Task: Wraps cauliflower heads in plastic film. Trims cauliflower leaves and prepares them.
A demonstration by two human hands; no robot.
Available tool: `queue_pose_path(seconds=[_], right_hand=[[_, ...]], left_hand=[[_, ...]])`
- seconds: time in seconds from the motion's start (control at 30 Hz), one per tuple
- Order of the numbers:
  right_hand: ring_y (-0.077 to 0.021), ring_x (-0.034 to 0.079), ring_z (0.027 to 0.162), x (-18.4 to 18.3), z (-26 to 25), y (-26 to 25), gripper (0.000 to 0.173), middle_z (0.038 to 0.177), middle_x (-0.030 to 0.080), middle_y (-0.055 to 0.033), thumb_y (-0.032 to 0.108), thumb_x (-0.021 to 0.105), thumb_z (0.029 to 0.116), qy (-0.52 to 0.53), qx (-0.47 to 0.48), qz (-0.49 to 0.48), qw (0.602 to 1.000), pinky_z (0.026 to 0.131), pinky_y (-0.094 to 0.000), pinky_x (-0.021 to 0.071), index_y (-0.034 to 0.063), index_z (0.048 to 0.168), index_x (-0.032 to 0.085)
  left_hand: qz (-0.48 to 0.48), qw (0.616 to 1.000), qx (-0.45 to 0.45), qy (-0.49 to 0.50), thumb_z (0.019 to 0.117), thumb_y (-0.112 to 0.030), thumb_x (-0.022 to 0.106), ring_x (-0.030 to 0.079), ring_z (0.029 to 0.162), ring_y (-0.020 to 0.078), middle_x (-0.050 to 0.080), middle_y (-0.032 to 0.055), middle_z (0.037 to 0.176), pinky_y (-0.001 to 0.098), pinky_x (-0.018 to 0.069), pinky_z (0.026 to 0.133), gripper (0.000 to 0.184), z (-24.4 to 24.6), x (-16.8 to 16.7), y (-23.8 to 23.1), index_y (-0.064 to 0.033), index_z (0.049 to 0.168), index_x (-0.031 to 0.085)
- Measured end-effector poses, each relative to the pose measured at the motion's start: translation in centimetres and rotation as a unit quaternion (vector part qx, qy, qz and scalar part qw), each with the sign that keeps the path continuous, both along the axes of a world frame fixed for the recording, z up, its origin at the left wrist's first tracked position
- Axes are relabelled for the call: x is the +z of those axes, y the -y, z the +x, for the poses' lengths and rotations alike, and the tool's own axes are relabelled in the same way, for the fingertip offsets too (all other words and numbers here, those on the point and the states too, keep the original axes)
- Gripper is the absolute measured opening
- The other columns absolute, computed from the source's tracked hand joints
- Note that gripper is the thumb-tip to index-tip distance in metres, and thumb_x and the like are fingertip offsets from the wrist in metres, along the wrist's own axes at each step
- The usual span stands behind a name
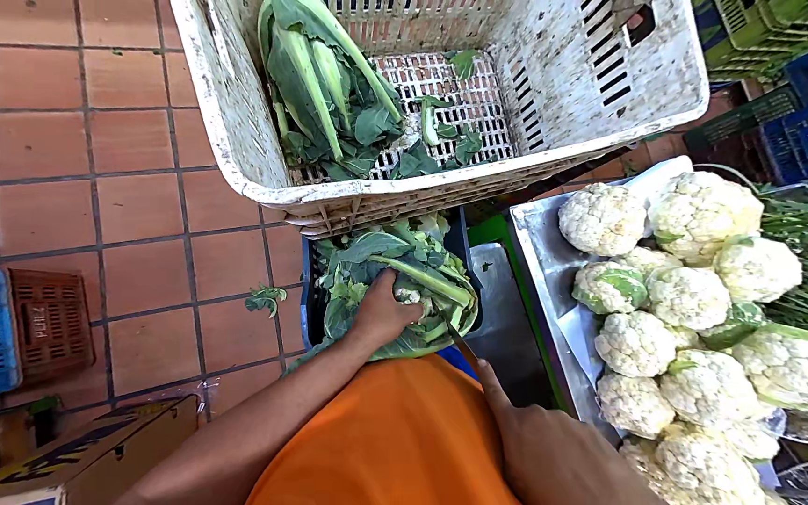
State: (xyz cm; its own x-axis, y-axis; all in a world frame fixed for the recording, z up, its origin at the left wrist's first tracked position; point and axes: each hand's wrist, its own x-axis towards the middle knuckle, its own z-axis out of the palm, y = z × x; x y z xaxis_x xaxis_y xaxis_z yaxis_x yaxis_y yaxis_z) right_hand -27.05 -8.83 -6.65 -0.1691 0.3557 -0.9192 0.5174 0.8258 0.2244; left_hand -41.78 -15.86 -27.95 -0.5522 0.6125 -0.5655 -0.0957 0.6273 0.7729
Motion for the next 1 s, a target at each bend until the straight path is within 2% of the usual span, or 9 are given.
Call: queue_pose_path(seconds=[0.27,0.4,0.5,0.63,0.7,0.8,0.9,1.0], right_hand=[[-0.0426,0.071,0.089,-0.2,0.0,0.0,0.072,0.093,0.069,-0.0210,0.012,0.039,0.1048,0.010,0.015,0.000,1.000,0.070,-0.0547,0.0565,0.0218,0.166,0.003],[-0.0421,0.071,0.088,0.1,0.2,0.2,0.070,0.092,0.069,-0.0208,0.011,0.039,0.1047,0.009,0.028,0.007,1.000,0.069,-0.0542,0.0567,0.0191,0.166,0.006],[-0.0423,0.071,0.092,-0.3,-0.3,0.4,0.069,0.097,0.069,-0.0218,0.010,0.038,0.1053,0.019,0.032,0.006,0.999,0.072,-0.0546,0.0570,0.0179,0.166,0.006],[-0.0421,0.071,0.092,-0.4,-0.1,0.3,0.069,0.097,0.069,-0.0214,0.011,0.038,0.1054,0.014,0.031,0.012,0.999,0.072,-0.0546,0.0570,0.0196,0.166,0.006],[-0.0421,0.071,0.091,-0.5,0.3,0.1,0.071,0.095,0.069,-0.0210,0.012,0.039,0.1050,0.011,0.032,0.013,0.999,0.071,-0.0546,0.0569,0.0211,0.166,0.005],[-0.0433,0.071,0.092,-0.4,0.5,-0.7,0.077,0.097,0.069,-0.0220,0.015,0.044,0.1029,0.011,0.027,0.002,1.000,0.072,-0.0573,0.0565,0.0254,0.166,0.002],[-0.0447,0.070,0.092,0.0,0.5,-1.8,0.086,0.099,0.069,-0.0233,0.015,0.052,0.0983,0.016,0.034,-0.008,0.999,0.073,-0.0603,0.0556,0.0272,0.166,0.002],[-0.0458,0.069,0.093,0.8,0.7,-2.2,0.088,0.100,0.069,-0.0241,0.017,0.056,0.0968,0.018,0.041,-0.018,0.999,0.073,-0.0608,0.0553,0.0255,0.166,0.003]], left_hand=[[-0.018,1.000,0.008,-0.013,0.0749,-0.028,0.082,0.067,0.110,0.0272,0.068,0.0115,0.119,0.0577,0.0551,0.092,0.065,-0.2,0.2,-0.2,-0.0147,0.134,0.058],[-0.036,0.998,0.010,-0.051,0.0758,-0.032,0.080,0.065,0.116,0.0271,0.065,0.0111,0.125,0.0567,0.0540,0.096,0.065,0.6,0.8,-0.4,-0.0131,0.134,0.059],[-0.044,0.995,0.013,-0.083,0.0775,-0.032,0.080,0.062,0.118,0.0338,0.062,0.0175,0.130,0.0592,0.0526,0.095,0.067,1.6,1.7,-0.6,-0.0068,0.135,0.058],[-0.048,0.996,0.016,-0.077,0.0770,-0.032,0.079,0.060,0.122,0.0303,0.060,0.0142,0.133,0.0565,0.0510,0.100,0.067,1.2,1.3,-0.8,-0.0097,0.136,0.058],[-0.020,0.997,0.007,-0.067,0.0789,-0.032,0.080,0.061,0.123,0.0276,0.062,0.0119,0.133,0.0558,0.0509,0.102,0.063,0.4,0.5,-0.4,-0.0121,0.135,0.060],[0.012,0.999,-0.005,-0.053,0.0795,-0.030,0.081,0.065,0.117,0.0241,0.067,0.0090,0.126,0.0543,0.0535,0.099,0.056,-0.8,-0.5,0.2,-0.0136,0.131,0.065],[0.028,0.998,-0.022,-0.052,0.0791,-0.029,0.080,0.066,0.115,0.0271,0.068,0.0126,0.123,0.0558,0.0532,0.098,0.054,-1.3,-1.2,0.3,-0.0105,0.128,0.066],[0.023,0.998,-0.022,-0.048,0.0798,-0.029,0.079,0.065,0.116,0.0276,0.068,0.0134,0.125,0.0562,0.0527,0.100,0.057,-1.2,-1.1,0.2,-0.0106,0.131,0.064]])
